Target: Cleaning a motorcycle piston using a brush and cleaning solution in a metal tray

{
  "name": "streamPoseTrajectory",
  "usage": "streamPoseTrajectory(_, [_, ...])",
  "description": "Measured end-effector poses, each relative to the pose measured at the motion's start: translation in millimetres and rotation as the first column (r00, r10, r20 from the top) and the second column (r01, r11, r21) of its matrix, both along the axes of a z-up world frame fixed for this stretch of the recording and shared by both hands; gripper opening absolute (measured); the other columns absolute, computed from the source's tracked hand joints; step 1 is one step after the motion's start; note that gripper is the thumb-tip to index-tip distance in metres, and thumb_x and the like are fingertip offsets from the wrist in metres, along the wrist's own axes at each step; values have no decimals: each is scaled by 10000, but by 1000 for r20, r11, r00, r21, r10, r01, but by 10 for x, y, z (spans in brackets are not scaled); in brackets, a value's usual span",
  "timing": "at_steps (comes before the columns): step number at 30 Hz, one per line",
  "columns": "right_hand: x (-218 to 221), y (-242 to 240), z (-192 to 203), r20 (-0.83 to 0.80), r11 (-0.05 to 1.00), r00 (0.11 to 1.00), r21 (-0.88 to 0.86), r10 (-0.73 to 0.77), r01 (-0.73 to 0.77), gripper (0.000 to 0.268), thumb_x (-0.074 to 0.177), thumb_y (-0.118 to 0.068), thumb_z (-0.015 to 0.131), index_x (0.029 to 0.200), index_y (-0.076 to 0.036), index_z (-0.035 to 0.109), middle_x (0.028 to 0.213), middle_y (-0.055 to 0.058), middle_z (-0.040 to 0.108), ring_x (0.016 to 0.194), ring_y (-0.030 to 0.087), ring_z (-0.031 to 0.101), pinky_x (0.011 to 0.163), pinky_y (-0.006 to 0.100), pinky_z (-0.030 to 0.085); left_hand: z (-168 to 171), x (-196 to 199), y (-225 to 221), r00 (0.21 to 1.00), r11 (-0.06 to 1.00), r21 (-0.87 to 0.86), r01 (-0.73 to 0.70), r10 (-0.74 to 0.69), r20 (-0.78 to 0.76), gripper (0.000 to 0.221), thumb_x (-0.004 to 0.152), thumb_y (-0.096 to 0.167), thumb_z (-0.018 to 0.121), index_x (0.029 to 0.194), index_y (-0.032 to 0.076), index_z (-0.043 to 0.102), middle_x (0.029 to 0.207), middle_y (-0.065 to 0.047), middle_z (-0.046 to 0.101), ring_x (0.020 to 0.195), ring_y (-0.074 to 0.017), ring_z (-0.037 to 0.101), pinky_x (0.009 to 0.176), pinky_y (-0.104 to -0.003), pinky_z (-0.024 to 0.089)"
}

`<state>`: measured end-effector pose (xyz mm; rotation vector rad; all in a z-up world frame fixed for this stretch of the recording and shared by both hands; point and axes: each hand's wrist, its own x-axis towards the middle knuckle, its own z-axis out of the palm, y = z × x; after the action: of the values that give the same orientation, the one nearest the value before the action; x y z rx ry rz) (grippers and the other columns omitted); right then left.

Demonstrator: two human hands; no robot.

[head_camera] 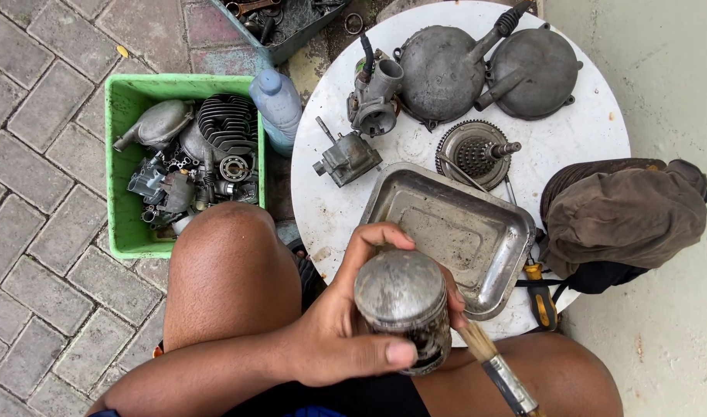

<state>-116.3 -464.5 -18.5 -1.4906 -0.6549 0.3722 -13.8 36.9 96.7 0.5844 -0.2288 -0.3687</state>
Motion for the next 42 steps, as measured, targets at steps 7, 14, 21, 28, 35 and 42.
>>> streamPoseTrajectory(7, [160,964,371,21,1000,1000,-20,-11,11,379,1092,-381,602,1431,-213,591,1125,203,815,1012,336,892,855,469,790,-363,42,-239,873,989,-105,-99,36,-487,509,1002,280,662,1399,-20,555,1159,-117,669,980,-179,672,879,-308,564])
streamPoseTrajectory(14, [458,2411,1026,843,870,530,-191,-91,454,263,999,-178,507,1139,23,605,978,165,703,882,246,813,760,284,750,-534,188,-327,854,961,-221,-169,30,-520,462,1068,327,534,1439,59,470,1317,-326,607,1063,-462,685,885,-477,619])
streamPoseTrajectory(21, [629,3061,1348,766,777,592,-206,-250,595,213,1005,-90,545,1070,69,669,1068,218,656,936,289,759,861,337,651,-474,230,-324,761,979,-106,-174,65,-645,386,953,132,667,1250,136,420,1065,-317,599,888,-479,711,772,-544,625])
streamPoseTrajectory(28, [666,3217,1337,700,746,646,-247,-304,619,128,992,-10,610,996,34,730,967,133,688,880,233,730,861,313,619,-636,231,-455,742,967,-5,-256,193,-642,332,1009,271,621,1180,-11,591,1009,-169,678,844,-395,726,775,-533,640])
streamPoseTrajectory(35, [611,3299,1137,659,769,715,-323,-235,551,230,954,-33,728,1183,-30,739,1145,148,610,1075,249,699,1013,318,573,-641,263,-424,716,957,-17,-290,205,-667,454,1024,390,578,1185,-33,614,1100,-224,698,852,-386,716,744,-521,645])
streamPoseTrajectory(42, [592,3393,1488,568,757,689,-168,-450,632,98,993,29,617,1005,76,702,964,185,645,729,213,730,725,270,654,-865,256,-389,685,974,-64,-220,107,-721,528,1072,448,462,1190,-52,583,1130,-220,710,912,-400,708,827,-496,625])
